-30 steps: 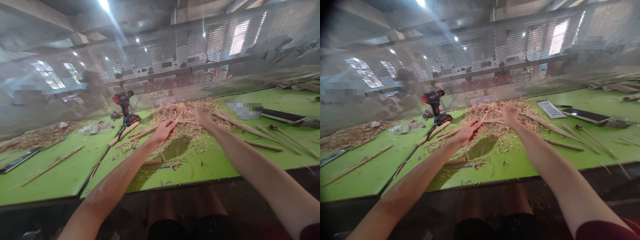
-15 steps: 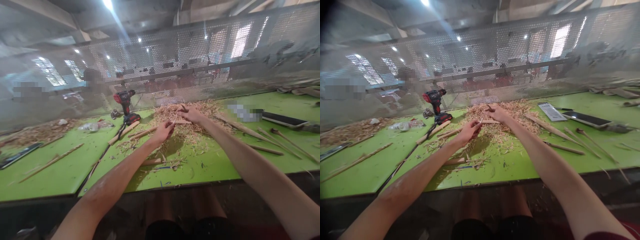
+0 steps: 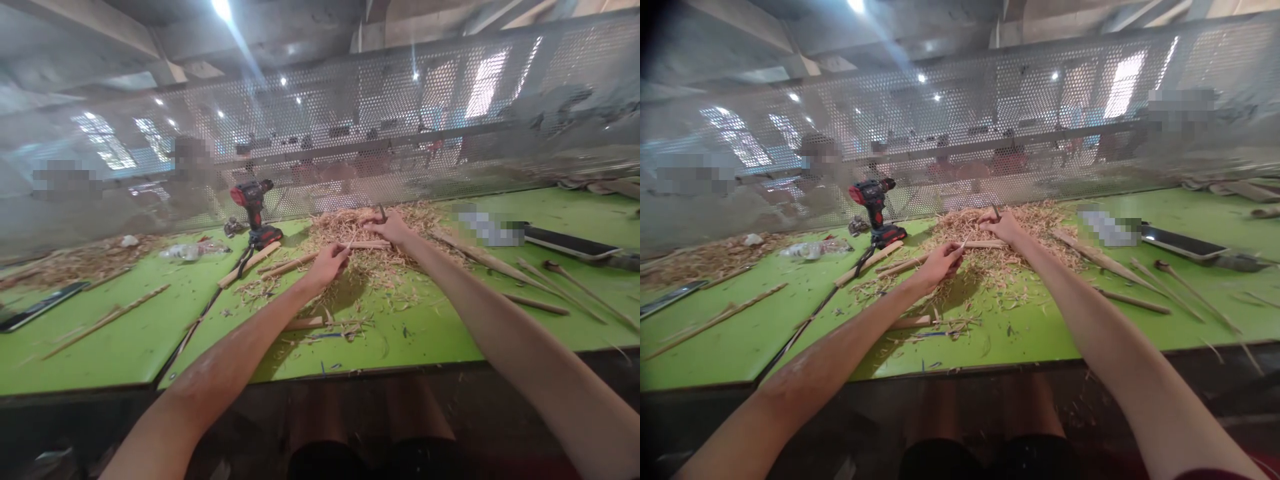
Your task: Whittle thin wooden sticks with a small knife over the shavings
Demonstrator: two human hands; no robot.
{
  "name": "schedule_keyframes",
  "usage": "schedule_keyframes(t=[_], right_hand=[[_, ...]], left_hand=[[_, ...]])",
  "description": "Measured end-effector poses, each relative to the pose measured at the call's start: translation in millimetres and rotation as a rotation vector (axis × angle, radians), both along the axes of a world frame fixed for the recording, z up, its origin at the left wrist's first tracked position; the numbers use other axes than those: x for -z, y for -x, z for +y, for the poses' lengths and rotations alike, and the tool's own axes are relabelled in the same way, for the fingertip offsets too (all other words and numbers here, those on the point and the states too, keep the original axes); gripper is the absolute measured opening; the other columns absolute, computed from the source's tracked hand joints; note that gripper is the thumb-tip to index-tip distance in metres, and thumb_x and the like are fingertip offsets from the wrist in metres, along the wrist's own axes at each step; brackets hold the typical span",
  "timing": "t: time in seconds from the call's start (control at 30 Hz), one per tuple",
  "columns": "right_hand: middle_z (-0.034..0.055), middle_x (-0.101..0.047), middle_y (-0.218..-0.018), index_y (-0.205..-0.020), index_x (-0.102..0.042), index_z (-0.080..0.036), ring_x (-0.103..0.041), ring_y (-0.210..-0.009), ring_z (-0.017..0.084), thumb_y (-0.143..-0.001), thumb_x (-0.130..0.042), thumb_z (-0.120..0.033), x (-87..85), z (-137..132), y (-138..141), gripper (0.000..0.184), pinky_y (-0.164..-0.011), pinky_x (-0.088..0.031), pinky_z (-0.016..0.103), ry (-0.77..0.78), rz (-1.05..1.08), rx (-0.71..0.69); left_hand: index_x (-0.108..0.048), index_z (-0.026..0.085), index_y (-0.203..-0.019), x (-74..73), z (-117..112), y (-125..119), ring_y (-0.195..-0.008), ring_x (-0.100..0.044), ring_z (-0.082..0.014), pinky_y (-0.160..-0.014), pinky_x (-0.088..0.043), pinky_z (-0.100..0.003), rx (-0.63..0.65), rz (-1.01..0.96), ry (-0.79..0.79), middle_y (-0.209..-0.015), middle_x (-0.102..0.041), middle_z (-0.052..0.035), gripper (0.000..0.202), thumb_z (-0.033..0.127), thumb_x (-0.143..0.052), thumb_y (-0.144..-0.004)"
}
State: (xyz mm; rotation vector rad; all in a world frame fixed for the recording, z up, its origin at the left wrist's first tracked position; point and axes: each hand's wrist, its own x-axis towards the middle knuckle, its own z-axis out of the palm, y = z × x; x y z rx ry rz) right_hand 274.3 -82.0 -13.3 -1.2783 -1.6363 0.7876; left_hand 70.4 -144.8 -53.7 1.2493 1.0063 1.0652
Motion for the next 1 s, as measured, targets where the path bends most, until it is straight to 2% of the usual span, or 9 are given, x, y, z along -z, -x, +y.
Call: schedule_keyframes(t=[0.07,0.2,0.4,0.47,0.53,0.63,0.73,0.83,1.0], right_hand=[[-0.0022,-0.057,-0.063,-0.096,-0.081,-0.012,-0.043,-0.062,0.012,-0.082,-0.087,-0.042,-1.1,-3.3,3.9,0.034,-0.061,-0.032,0.028,0.018,-0.019,-0.055],[-0.0042,-0.048,-0.057,-0.075,-0.074,-0.013,-0.041,-0.061,0.012,-0.082,-0.088,-0.055,-4.7,-11.2,14.0,0.045,-0.062,-0.031,0.029,-0.023,-0.108,-0.085],[-0.0037,-0.049,-0.054,-0.069,-0.069,-0.015,-0.04,-0.058,0.012,-0.079,-0.09,-0.055,0.2,-6.9,13.4,0.046,-0.059,-0.03,0.029,-0.005,-0.04,-0.078],[-0.0042,-0.048,-0.054,-0.071,-0.068,-0.015,-0.038,-0.055,0.011,-0.086,-0.086,-0.046,1.9,-3.1,10.3,0.039,-0.057,-0.029,0.028,0.027,0.004,-0.073],[-0.0041,-0.049,-0.055,-0.072,-0.065,-0.016,-0.039,-0.054,0.011,-0.092,-0.079,-0.034,1.9,-0.9,8.1,0.03,-0.058,-0.03,0.028,0.025,-0.013,0.002],[-0.0018,-0.051,-0.057,-0.066,-0.058,-0.018,-0.045,-0.058,0.013,-0.099,-0.07,-0.028,0.2,-4.1,10.4,0.036,-0.062,-0.033,0.028,-0.052,-0.265,0.179],[0.0035,-0.063,-0.065,-0.068,-0.064,-0.018,-0.055,-0.066,0.018,-0.103,-0.063,-0.031,-0.3,-15.2,22.2,0.038,-0.065,-0.034,0.029,-0.134,-0.632,0.217],[0.0103,-0.077,-0.084,-0.085,-0.079,-0.018,-0.066,-0.079,0.024,-0.1,-0.059,-0.022,0.7,-28.5,39.8,0.025,-0.067,-0.037,0.03,-0.167,-0.902,0.167],[0.0229,-0.081,-0.106,-0.11,-0.083,-0.011,-0.075,-0.095,0.031,-0.104,-0.051,-0.015,1.8,-39.3,57.5,0.033,-0.071,-0.044,0.031,-0.163,-1.037,0.23]], left_hand=[[-0.053,0.019,-0.084,0.5,0.0,0.0,-0.039,-0.032,-0.0034,-0.042,-0.018,-0.016,-0.009,0.007,-0.013,-0.058,-0.051,0.0082,0.023,0.019,-0.063,-0.104],[-0.053,0.019,-0.082,1.2,-1.5,0.3,-0.04,-0.035,-0.0034,-0.044,-0.022,-0.017,-0.003,0.011,-0.061,-0.057,-0.051,0.0083,0.024,0.02,-0.066,-0.102],[-0.055,0.019,-0.082,2.5,-1.7,-0.5,-0.04,-0.035,-0.0034,-0.044,-0.022,-0.018,-0.001,0.02,-0.087,-0.058,-0.054,0.0072,0.023,0.02,-0.069,-0.1],[-0.055,0.019,-0.082,2.6,-0.9,-0.7,-0.04,-0.036,-0.0035,-0.043,-0.022,-0.018,0.001,0.023,-0.085,-0.058,-0.054,0.0071,0.023,0.019,-0.067,-0.101],[-0.054,0.019,-0.082,2.3,-0.1,-0.8,-0.039,-0.036,-0.0035,-0.043,-0.021,-0.018,-0.006,0.02,-0.07,-0.058,-0.053,0.0072,0.023,0.018,-0.066,-0.102],[-0.054,0.019,-0.082,1.4,0.3,-1.2,-0.039,-0.034,-0.0033,-0.043,-0.019,-0.018,-0.019,0.002,-0.05,-0.057,-0.052,0.0076,0.023,0.017,-0.065,-0.103],[-0.053,0.019,-0.083,-0.5,-0.9,-1.8,-0.039,-0.032,-0.0028,-0.042,-0.018,-0.017,-0.021,-0.02,-0.031,-0.057,-0.051,0.008,0.024,0.018,-0.064,-0.104],[-0.052,0.019,-0.085,-2.9,-4.1,-2.6,-0.039,-0.03,-0.0026,-0.043,-0.017,-0.017,-0.011,-0.057,-0.022,-0.058,-0.051,0.0084,0.023,0.017,-0.062,-0.105],[-0.05,0.02,-0.085,-4.7,-10.0,-5.2,-0.04,-0.032,-0.003,-0.044,-0.02,-0.017,-0.022,-0.083,-0.04,-0.058,-0.051,0.0081,0.023,0.015,-0.06,-0.105]])
